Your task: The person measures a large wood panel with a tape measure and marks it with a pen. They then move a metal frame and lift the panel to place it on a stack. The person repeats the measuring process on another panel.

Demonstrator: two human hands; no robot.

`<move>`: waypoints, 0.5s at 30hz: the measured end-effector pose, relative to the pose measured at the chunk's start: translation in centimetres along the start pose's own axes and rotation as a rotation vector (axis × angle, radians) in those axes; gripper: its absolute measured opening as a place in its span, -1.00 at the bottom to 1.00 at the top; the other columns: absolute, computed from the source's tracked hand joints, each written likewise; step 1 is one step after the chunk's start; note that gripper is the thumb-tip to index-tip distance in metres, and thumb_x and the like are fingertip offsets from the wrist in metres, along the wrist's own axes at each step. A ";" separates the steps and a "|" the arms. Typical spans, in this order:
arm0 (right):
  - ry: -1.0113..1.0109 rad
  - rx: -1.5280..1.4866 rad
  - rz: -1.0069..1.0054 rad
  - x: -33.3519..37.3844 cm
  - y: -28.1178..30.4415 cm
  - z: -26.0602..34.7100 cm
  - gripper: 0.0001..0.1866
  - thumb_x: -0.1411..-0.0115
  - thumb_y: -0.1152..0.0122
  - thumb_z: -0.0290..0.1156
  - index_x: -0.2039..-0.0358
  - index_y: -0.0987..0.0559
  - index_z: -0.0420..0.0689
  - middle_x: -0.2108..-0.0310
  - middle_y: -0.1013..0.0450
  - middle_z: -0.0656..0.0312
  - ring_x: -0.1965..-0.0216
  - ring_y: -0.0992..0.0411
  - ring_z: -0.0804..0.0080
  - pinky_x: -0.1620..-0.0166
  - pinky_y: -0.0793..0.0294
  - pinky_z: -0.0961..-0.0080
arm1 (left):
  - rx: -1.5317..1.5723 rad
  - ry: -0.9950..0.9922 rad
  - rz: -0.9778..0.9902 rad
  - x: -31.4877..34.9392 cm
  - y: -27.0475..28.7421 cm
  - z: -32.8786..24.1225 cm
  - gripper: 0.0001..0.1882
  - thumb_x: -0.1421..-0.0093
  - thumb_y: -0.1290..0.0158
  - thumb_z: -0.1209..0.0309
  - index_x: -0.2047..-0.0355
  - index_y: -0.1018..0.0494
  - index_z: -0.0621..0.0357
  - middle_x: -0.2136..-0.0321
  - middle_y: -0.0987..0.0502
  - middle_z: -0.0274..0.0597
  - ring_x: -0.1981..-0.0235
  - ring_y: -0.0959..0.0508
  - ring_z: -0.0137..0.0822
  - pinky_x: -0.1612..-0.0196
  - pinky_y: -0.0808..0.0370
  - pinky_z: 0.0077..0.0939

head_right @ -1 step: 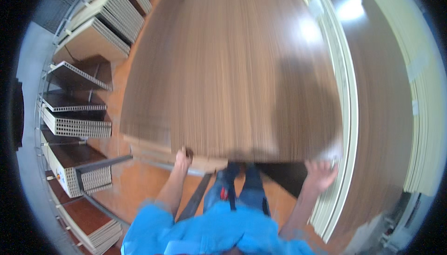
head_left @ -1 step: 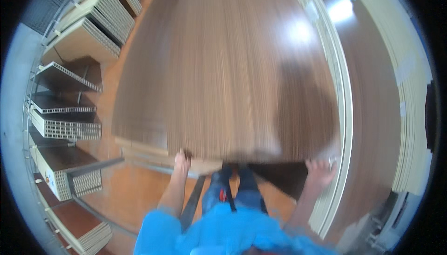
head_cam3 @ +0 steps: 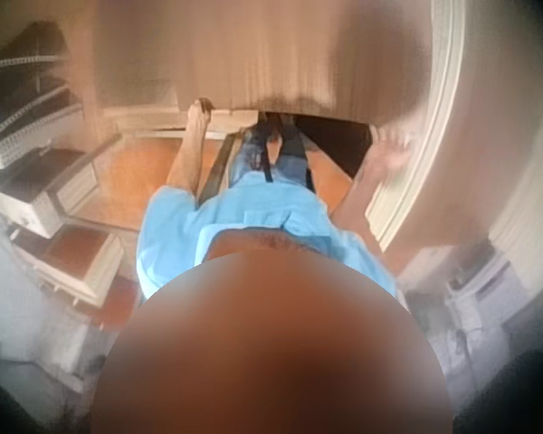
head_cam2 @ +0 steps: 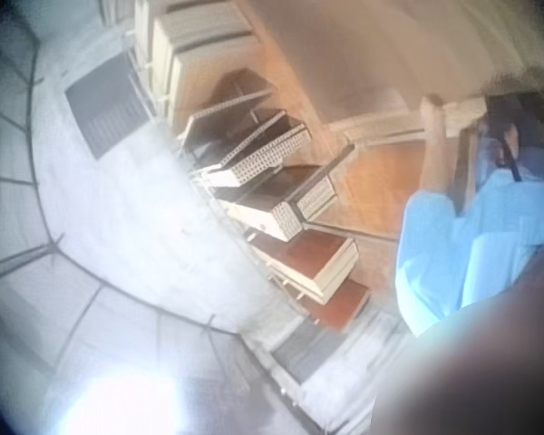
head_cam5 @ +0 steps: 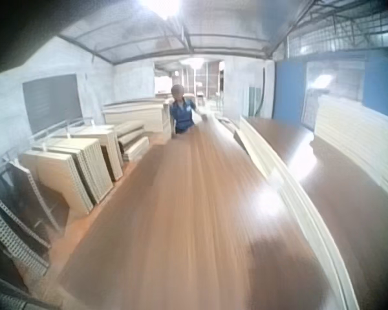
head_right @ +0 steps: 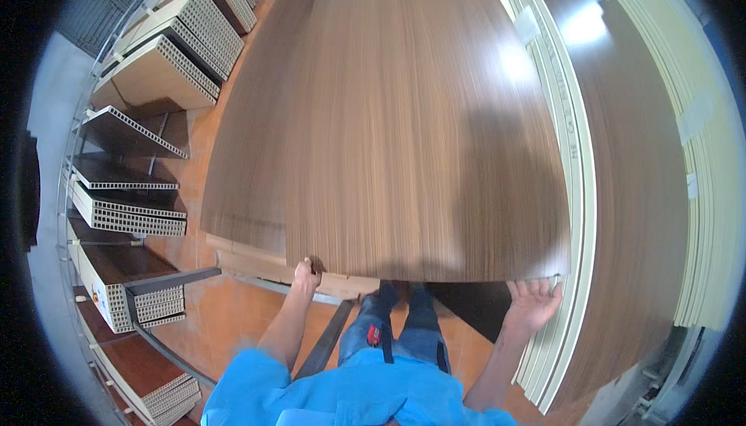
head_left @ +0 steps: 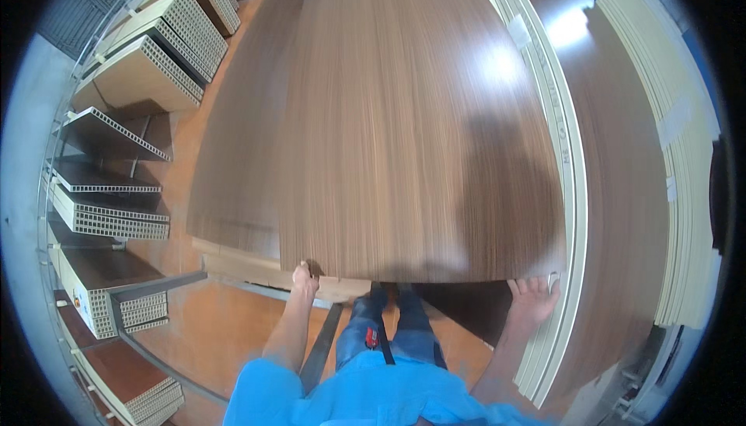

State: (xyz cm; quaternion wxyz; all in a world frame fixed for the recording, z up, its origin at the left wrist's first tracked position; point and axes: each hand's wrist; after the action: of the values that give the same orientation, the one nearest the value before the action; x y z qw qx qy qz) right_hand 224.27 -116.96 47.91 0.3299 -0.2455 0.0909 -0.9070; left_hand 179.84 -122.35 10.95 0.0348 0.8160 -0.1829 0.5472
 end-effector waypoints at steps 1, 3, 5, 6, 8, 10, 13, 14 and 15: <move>0.005 0.013 -0.104 -0.7 -0.1 -0.6 -0.15 -0.42 0.28 0.14 -0.41 -0.04 -0.38 -0.39 -0.07 -0.29 -0.41 -0.01 -0.39 -0.38 -0.05 -0.35 | 0.023 0.000 -0.006 -1.3 -0.7 -0.2 -0.79 -0.47 0.08 0.30 0.23 -0.50 0.09 0.43 -0.59 -0.21 0.46 -0.60 -0.25 0.43 -0.57 -0.35; -0.014 -0.025 -0.072 -1.3 0.7 -1.3 -0.16 -0.42 0.28 0.13 -0.40 -0.05 -0.38 -0.38 -0.08 -0.30 -0.40 -0.03 -0.40 -0.36 -0.08 -0.35 | -0.040 0.069 -0.175 -3.0 -0.8 -0.3 -0.84 -0.45 0.04 0.27 0.18 -0.50 0.00 0.35 -0.59 -0.27 0.35 -0.58 -0.27 0.27 -0.52 -0.23; -0.019 -0.027 -0.054 -2.2 1.2 -1.8 -0.16 -0.42 0.27 0.13 -0.39 -0.07 -0.39 -0.37 -0.10 -0.30 -0.39 -0.06 -0.40 -0.35 -0.11 -0.35 | -0.092 0.095 -0.252 -4.5 -1.2 -0.3 -0.84 -0.44 0.02 0.24 0.10 -0.48 -0.05 0.19 -0.57 -0.30 0.17 -0.56 -0.30 0.07 -0.47 -0.10; -0.024 -0.021 -0.060 -2.4 1.4 -2.1 -0.16 -0.42 0.27 0.14 -0.38 -0.08 -0.39 -0.36 -0.11 -0.30 -0.39 -0.07 -0.39 -0.35 -0.12 -0.34 | -0.064 0.089 -0.175 -5.0 -1.2 -0.5 -0.83 -0.44 0.03 0.24 0.09 -0.47 -0.04 0.17 -0.57 -0.30 0.16 -0.56 -0.30 0.05 -0.47 -0.09; -0.031 -0.027 -0.060 -2.9 1.6 -2.4 -0.17 -0.42 0.27 0.14 -0.37 -0.10 -0.39 -0.35 -0.13 -0.29 -0.38 -0.10 -0.38 -0.34 -0.14 -0.33 | -0.001 0.140 -0.157 -5.3 -1.3 -0.3 -0.81 -0.44 0.03 0.23 0.07 -0.46 -0.03 0.14 -0.57 -0.30 0.14 -0.56 -0.29 0.01 -0.47 -0.08; -0.037 -0.056 -0.044 -3.2 1.7 -2.6 -0.17 -0.42 0.26 0.14 -0.37 -0.11 -0.39 -0.34 -0.15 -0.28 -0.36 -0.12 -0.36 -0.34 -0.14 -0.32 | -0.078 0.077 -0.203 -5.0 -1.1 -0.3 -0.81 -0.45 0.05 0.24 0.06 -0.46 -0.02 0.14 -0.57 -0.29 0.13 -0.56 -0.28 -0.01 -0.48 -0.08; -0.061 -0.082 -0.052 -3.3 1.6 -3.0 -0.18 -0.42 0.25 0.14 -0.36 -0.12 -0.39 -0.33 -0.17 -0.27 -0.34 -0.17 -0.33 -0.34 -0.15 -0.31 | -0.100 0.062 -0.194 -4.6 -0.9 -0.5 -0.80 -0.46 0.07 0.24 0.08 -0.47 0.01 0.19 -0.58 -0.27 0.16 -0.58 -0.25 -0.04 -0.48 -0.08; -0.055 -0.041 -0.042 -3.3 1.6 -3.1 -0.18 -0.42 0.26 0.13 -0.36 -0.12 -0.39 -0.33 -0.17 -0.28 -0.34 -0.17 -0.33 -0.34 -0.14 -0.31 | -0.093 0.056 -0.173 -4.6 -0.9 -0.7 -0.80 -0.46 0.07 0.25 0.09 -0.48 0.02 0.21 -0.59 -0.27 0.17 -0.58 -0.23 -0.04 -0.48 -0.08; -0.061 -0.032 -0.054 -3.3 1.6 -3.2 -0.18 -0.43 0.26 0.13 -0.36 -0.12 -0.39 -0.33 -0.17 -0.28 -0.34 -0.17 -0.33 -0.34 -0.14 -0.31 | -0.073 0.062 -0.175 -4.6 -0.8 -0.8 -0.80 -0.47 0.08 0.26 0.14 -0.49 0.04 0.25 -0.60 -0.25 0.22 -0.60 -0.23 0.03 -0.51 -0.14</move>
State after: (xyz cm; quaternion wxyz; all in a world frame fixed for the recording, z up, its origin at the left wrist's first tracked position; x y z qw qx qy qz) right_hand 225.70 -116.06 43.34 0.3041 -0.2807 0.0884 -0.9060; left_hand 177.86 -120.16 7.20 0.1179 0.8098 -0.1295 0.5600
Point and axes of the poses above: each hand's wrist, its own x-axis away from the middle knuckle, its own y-axis out of the back of the hand, z = x × y
